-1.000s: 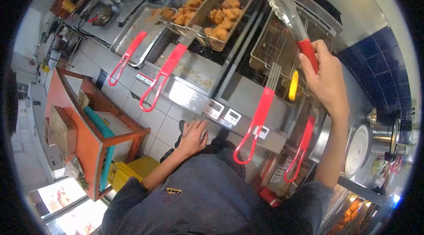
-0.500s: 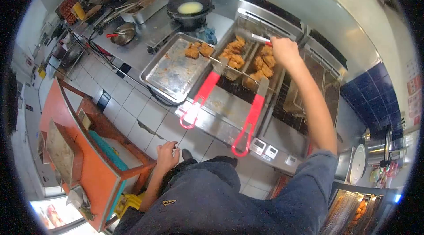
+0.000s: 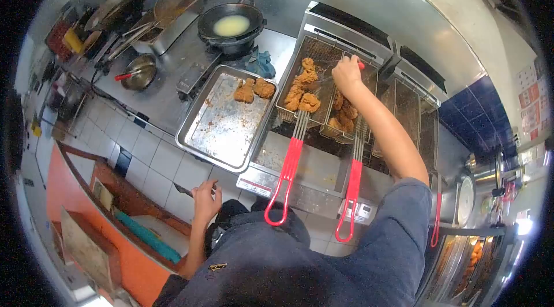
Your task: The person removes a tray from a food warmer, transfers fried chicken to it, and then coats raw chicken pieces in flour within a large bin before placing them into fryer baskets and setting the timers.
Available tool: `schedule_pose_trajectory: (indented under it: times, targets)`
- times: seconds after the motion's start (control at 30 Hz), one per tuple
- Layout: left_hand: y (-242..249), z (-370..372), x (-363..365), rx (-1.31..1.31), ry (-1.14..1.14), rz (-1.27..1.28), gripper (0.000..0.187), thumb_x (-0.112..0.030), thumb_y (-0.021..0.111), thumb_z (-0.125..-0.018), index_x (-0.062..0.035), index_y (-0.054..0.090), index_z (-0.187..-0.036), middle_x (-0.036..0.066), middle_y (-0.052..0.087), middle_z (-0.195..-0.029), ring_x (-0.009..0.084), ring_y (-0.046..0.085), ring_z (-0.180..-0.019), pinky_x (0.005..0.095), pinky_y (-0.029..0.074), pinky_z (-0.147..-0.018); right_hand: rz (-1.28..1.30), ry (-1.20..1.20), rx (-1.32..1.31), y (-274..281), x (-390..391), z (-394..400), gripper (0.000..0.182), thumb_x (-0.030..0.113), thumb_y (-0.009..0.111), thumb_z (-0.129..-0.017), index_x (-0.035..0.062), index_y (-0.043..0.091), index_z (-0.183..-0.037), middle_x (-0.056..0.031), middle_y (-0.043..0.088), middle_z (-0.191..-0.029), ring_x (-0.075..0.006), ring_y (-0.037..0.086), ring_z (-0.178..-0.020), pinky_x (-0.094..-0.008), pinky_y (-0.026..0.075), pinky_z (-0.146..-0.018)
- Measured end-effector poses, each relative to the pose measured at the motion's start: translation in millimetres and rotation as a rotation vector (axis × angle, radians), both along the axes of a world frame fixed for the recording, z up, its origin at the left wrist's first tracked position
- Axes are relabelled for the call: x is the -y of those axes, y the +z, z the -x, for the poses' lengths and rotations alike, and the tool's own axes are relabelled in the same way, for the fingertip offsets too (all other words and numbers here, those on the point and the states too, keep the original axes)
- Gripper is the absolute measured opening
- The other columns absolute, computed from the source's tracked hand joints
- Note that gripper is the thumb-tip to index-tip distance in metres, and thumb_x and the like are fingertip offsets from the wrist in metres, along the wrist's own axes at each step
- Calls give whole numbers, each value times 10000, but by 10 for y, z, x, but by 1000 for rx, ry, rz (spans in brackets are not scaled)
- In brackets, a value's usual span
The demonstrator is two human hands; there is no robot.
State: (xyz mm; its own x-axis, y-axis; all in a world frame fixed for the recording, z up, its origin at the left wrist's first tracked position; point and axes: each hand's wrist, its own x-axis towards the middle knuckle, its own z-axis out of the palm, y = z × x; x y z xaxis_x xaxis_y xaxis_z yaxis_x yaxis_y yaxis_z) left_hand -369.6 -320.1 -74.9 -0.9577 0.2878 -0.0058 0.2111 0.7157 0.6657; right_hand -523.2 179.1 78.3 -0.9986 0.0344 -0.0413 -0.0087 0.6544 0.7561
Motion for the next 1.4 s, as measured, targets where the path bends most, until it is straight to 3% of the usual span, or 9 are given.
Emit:
schedule_pose_trajectory:
  times: [0.27, 0.37, 0.53, 0.63, 0.73, 0.83, 0.93, 1.23, 1.4]
  targets:
    - [-7, 754, -108, 3, -245, 6, 257, -168, 611, -871, -25, 650, -1081, 153, 644, -938, 330, 602, -893, 456, 358, -881, -54, 68, 41, -243, 250, 106, 161, 227, 592, -852, 181, 746, -838, -32, 584, -938, -221, 565, -934, -434, 408, -779]
    - [-73, 1100, -79, -4, -363, -10, 283, -191, 607, -883, -36, 645, -1117, 159, 658, -1015, 335, 606, -943, 471, 355, -912, -45, -84, 120, -179, 452, 148, 201, 217, 565, -901, 160, 749, -956, -39, 550, -995, -240, 557, -977, -520, 407, -824]
    - [111, 1648, -70, -10, -510, -60, 254, -150, 618, -869, -40, 643, -1096, 147, 661, -1003, 333, 602, -967, 470, 368, -905, -49, -122, 160, -132, 544, 187, 152, 222, 610, -867, 180, 756, -870, -46, 479, -1108, -259, 428, -1112, -395, 454, -705]
    - [84, 1876, 32, -25, -545, -94, 231, -122, 628, -852, -46, 641, -1069, 144, 658, -992, 330, 604, -962, 466, 373, -883, -63, -57, 55, -121, 555, 203, 145, 224, 615, -865, 173, 751, -878, -49, 529, -1131, -245, 489, -1073, -389, 464, -711]
    - [113, 2073, 101, -13, -581, -77, 214, -123, 627, -849, -52, 641, -1050, 138, 657, -974, 326, 606, -941, 456, 373, -857, 40, -175, 229, -131, 514, 301, 139, 210, 611, -875, 149, 732, -907, -56, 607, -1077, -231, 575, -984, -374, 476, -719]
    - [103, 2191, 149, -36, -611, -74, 204, -137, 618, -855, -52, 642, -1039, 129, 653, -941, 320, 605, -906, 443, 372, -839, 72, -92, 62, -165, 539, 315, 147, 182, 614, -878, 122, 698, -983, -55, 672, -960, -219, 662, -866, -365, 491, -711]
    - [100, 2268, 167, -66, -617, -107, 206, -147, 606, -859, -50, 642, -1037, 120, 645, -906, 315, 600, -870, 437, 369, -829, 113, -185, 104, -165, 586, 296, 196, 157, 629, -859, 85, 658, -1039, -65, 698, -905, -228, 704, -835, -376, 523, -681]
    - [157, 2467, 277, 13, -590, -76, 267, -159, 606, -856, -47, 645, -1095, 112, 647, -910, 288, 604, -831, 424, 369, -833, 281, -252, 25, -206, 596, -40, 114, 122, 629, -827, 62, 675, -912, -99, 716, -863, -260, 723, -797, -338, 580, -662]
    - [25, 2607, 382, -43, -543, -96, 266, -147, 593, -857, -46, 654, -1096, 113, 651, -914, 279, 605, -807, 411, 373, -847, 383, -368, -68, -72, 696, -221, 111, 119, 627, -817, 42, 671, -882, -147, 712, -854, -299, 721, -777, -399, 580, -677]
